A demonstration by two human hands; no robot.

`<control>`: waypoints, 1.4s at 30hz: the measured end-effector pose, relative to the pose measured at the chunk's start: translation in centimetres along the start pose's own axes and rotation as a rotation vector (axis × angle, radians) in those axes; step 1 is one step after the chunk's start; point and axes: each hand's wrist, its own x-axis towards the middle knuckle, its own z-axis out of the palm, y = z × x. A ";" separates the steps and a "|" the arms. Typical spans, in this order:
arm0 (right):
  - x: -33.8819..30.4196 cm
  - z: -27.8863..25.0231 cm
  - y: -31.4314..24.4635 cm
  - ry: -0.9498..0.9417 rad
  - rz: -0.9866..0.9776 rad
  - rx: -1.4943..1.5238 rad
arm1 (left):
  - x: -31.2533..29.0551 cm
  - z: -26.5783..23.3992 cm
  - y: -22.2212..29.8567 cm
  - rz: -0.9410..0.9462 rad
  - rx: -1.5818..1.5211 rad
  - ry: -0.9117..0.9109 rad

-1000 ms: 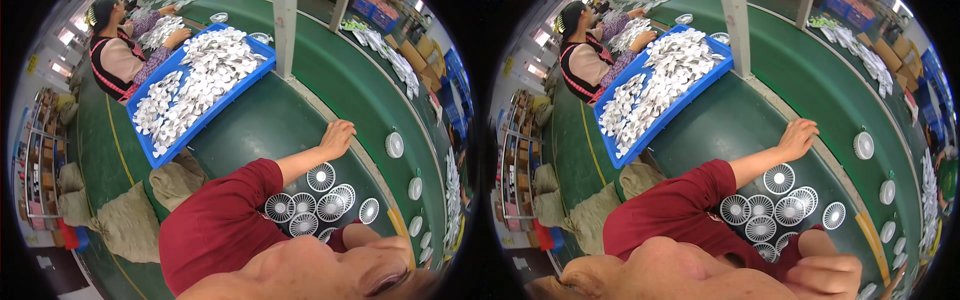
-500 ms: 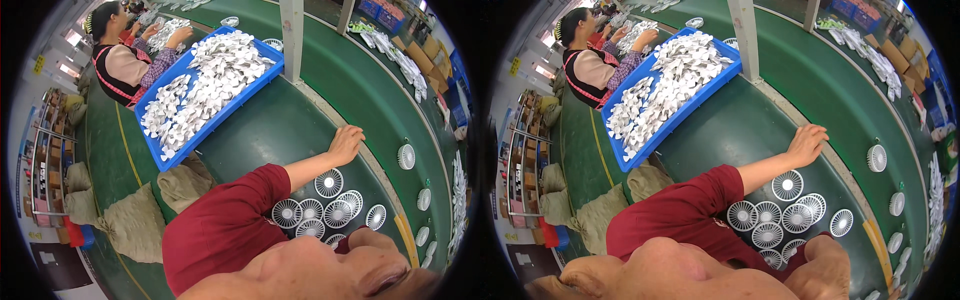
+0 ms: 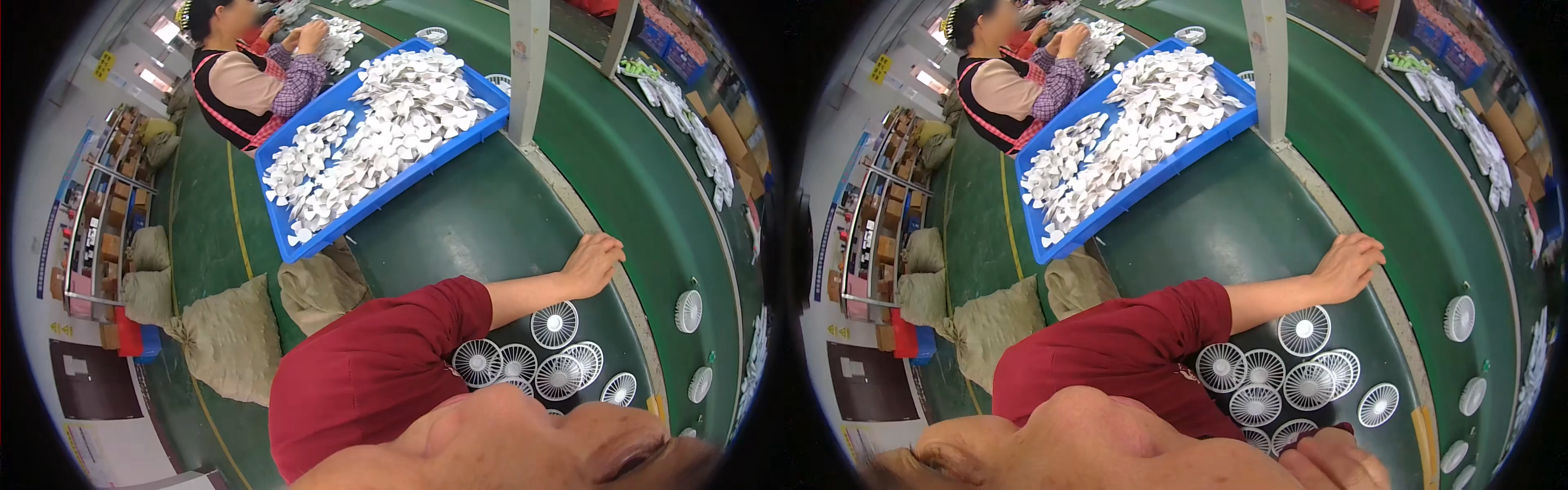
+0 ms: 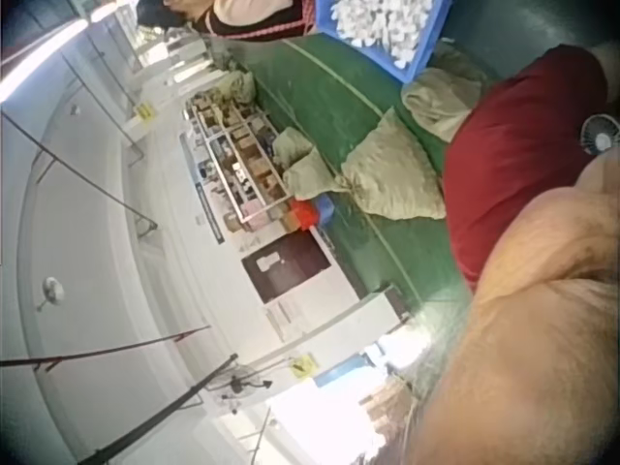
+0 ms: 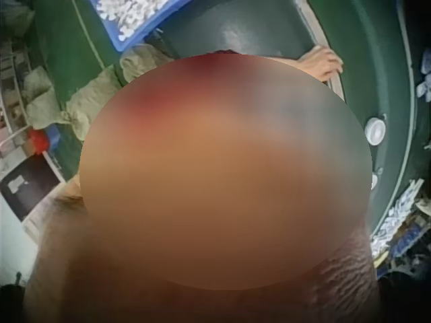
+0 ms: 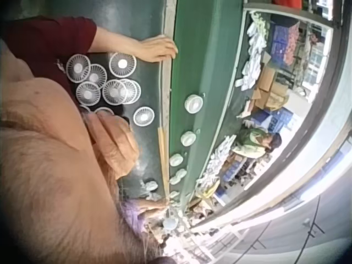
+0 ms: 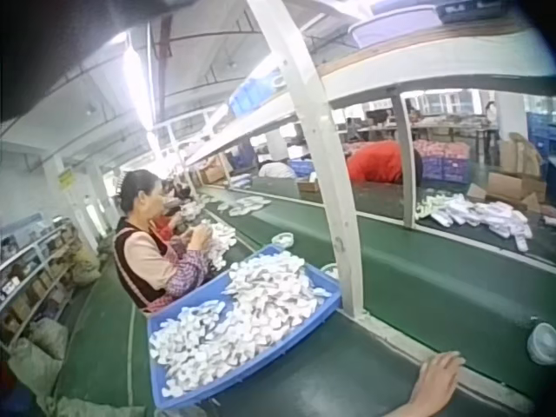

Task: The person removes fan covers from a box, arranges them on the table, assembles fan components together by hand, and places the assembled fans onto the conveyor belt.

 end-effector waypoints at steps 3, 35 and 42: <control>-1.3 1.2 1.6 0.099 -0.031 0.120 | -0.2 -0.3 -0.8 -0.021 0.020 -0.011; -7.0 13.6 -6.2 1.977 0.390 1.415 | 0.5 -0.5 -2.6 0.016 0.164 -0.150; -8.0 15.4 -8.3 1.952 0.583 1.372 | 0.4 0.4 -1.0 0.037 0.116 -0.164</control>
